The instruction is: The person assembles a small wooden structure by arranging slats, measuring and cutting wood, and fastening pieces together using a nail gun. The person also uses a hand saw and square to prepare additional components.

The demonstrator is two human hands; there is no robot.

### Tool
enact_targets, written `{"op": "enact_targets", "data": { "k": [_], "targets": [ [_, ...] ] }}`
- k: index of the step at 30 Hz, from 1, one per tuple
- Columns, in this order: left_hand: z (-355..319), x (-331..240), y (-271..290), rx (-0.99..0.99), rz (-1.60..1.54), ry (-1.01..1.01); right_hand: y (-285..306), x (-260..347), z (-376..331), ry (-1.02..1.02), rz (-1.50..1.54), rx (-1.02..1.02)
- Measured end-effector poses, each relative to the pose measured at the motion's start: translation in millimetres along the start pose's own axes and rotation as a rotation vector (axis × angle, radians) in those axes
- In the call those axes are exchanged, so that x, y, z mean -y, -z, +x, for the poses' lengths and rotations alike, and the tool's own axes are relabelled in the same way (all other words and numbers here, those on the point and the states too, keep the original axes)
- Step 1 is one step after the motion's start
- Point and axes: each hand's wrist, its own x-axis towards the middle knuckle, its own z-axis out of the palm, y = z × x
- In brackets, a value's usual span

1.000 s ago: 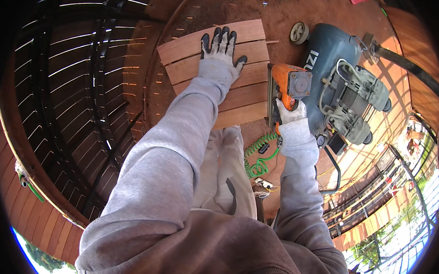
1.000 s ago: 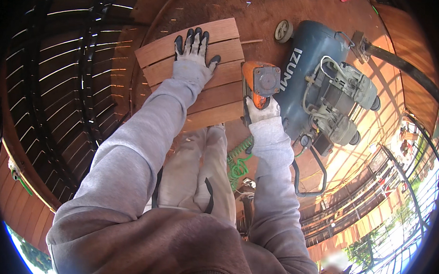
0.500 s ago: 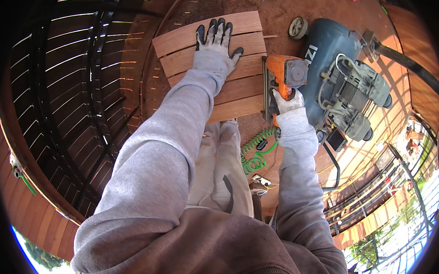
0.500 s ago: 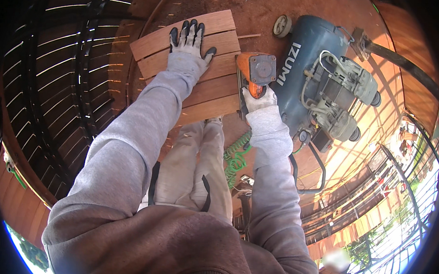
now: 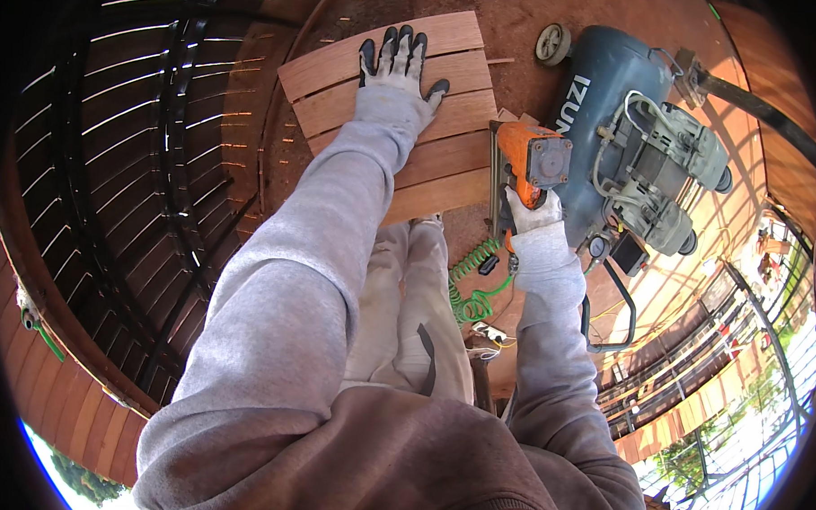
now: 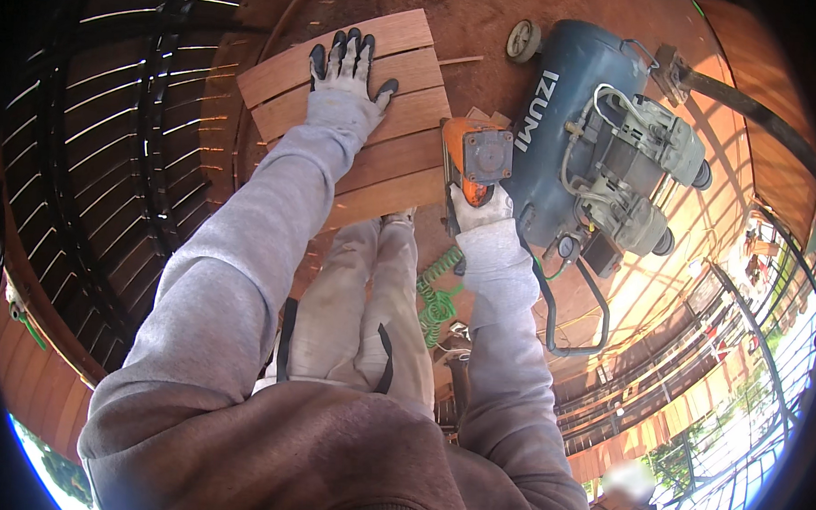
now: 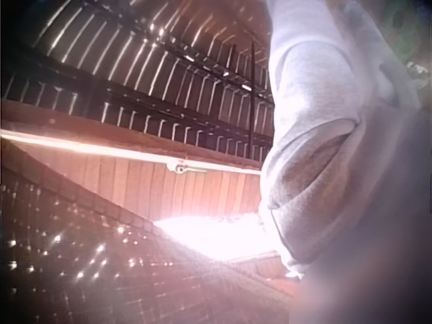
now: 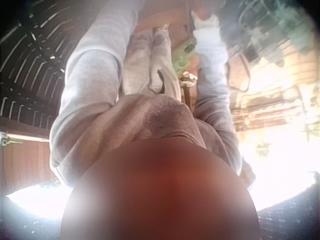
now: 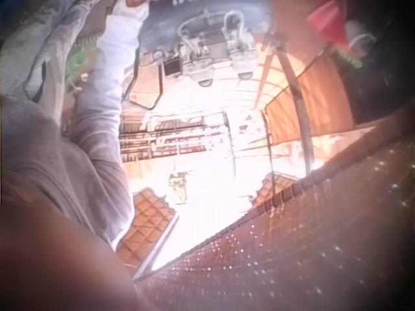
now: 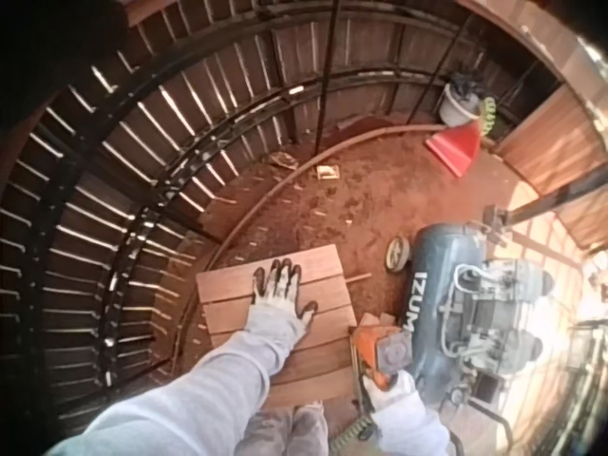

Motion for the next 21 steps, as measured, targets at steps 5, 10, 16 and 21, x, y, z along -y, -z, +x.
{"op": "enact_targets", "data": {
  "k": [5, 10, 16, 21],
  "targets": [
    [-2, -1, -1, -0.013, 0.006, 0.004, -1, -16, -26, 0.019, -0.018, -0.001],
    [-2, 0, -3, -0.038, -0.004, -0.001, 0, 6, -25, 0.032, 0.064, -0.023],
    [-4, -2, -3, -0.014, 0.013, 0.003, 4, 9, -34, 0.032, -0.012, -0.066],
    [-3, -2, -5, -0.061, 0.016, -0.019, -6, -63, -73, -0.185, 0.391, -0.080]
  ]
}}
